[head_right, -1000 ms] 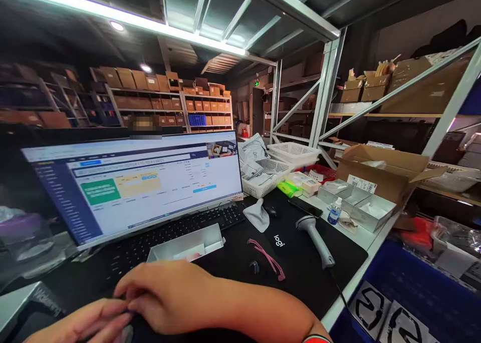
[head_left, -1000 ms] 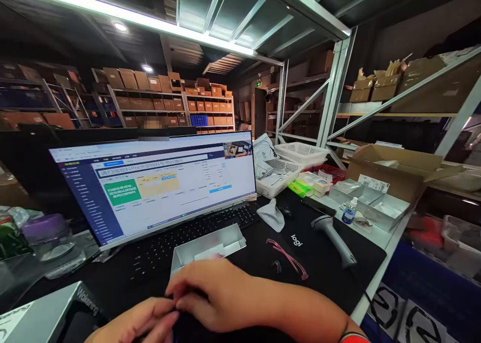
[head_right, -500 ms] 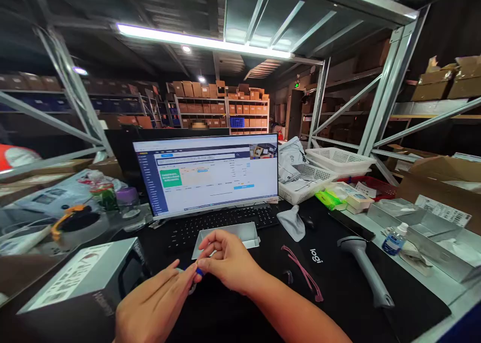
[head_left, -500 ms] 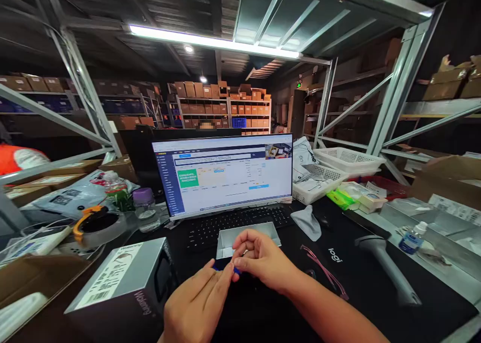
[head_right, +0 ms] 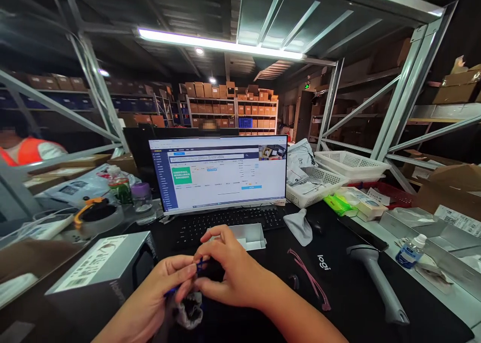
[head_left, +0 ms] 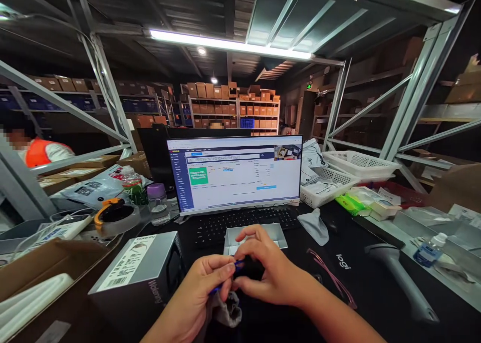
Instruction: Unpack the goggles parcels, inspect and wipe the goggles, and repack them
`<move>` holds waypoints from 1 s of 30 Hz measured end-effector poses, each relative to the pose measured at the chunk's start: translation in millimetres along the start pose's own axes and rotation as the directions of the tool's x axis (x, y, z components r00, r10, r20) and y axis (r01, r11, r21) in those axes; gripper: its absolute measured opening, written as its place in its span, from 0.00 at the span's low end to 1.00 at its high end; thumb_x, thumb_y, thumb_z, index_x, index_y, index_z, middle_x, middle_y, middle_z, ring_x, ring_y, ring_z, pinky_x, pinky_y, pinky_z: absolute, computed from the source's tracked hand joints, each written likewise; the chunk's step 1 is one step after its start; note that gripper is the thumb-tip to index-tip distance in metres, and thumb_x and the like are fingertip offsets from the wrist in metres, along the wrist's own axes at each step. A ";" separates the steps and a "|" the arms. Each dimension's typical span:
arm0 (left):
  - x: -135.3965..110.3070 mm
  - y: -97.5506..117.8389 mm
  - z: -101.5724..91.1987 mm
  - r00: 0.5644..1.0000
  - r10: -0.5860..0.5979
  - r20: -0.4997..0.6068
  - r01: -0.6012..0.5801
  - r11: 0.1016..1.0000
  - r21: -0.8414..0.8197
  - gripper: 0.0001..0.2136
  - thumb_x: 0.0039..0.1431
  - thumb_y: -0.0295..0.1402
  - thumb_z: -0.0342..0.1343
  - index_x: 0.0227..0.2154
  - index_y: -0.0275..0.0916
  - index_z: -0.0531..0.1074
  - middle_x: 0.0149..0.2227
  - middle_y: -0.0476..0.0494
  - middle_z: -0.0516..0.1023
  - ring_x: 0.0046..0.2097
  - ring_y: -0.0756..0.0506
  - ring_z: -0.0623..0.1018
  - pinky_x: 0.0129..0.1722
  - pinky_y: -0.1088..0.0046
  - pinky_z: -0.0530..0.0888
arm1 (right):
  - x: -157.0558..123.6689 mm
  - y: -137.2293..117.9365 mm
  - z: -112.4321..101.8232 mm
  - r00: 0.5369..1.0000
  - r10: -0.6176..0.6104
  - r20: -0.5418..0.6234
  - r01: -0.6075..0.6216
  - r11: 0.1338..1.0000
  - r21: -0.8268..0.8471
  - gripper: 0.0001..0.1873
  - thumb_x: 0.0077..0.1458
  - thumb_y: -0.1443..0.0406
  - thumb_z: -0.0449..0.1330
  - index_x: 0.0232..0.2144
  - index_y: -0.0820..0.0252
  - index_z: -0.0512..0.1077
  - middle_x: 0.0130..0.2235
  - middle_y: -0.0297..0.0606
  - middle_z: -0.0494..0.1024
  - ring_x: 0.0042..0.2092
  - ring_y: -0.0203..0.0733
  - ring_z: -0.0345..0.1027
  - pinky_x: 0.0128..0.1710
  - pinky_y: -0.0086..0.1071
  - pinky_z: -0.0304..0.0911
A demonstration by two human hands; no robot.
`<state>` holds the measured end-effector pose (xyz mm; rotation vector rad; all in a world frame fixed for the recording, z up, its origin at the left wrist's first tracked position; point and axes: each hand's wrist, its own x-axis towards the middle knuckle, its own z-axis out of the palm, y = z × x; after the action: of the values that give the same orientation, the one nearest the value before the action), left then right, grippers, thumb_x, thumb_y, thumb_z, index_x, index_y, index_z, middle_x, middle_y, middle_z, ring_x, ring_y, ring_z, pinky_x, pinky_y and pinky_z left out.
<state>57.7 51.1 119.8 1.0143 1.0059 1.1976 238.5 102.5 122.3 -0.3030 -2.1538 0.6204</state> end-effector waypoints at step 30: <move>-9.2 1.9 -5.3 0.987 0.160 -0.002 -0.156 0.967 0.201 0.23 0.58 0.47 0.62 0.50 0.36 0.73 0.18 0.51 0.76 0.26 0.48 0.74 0.49 0.64 0.74 | 6.3 3.6 2.5 0.918 0.232 -0.321 -0.127 0.940 0.315 0.10 0.59 0.58 0.65 0.30 0.57 0.75 0.37 0.40 0.78 0.40 0.42 0.74 0.40 0.35 0.70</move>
<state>51.3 42.6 120.9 1.2634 1.0920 1.2547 232.7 107.4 123.3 -0.4233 -1.6738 0.9033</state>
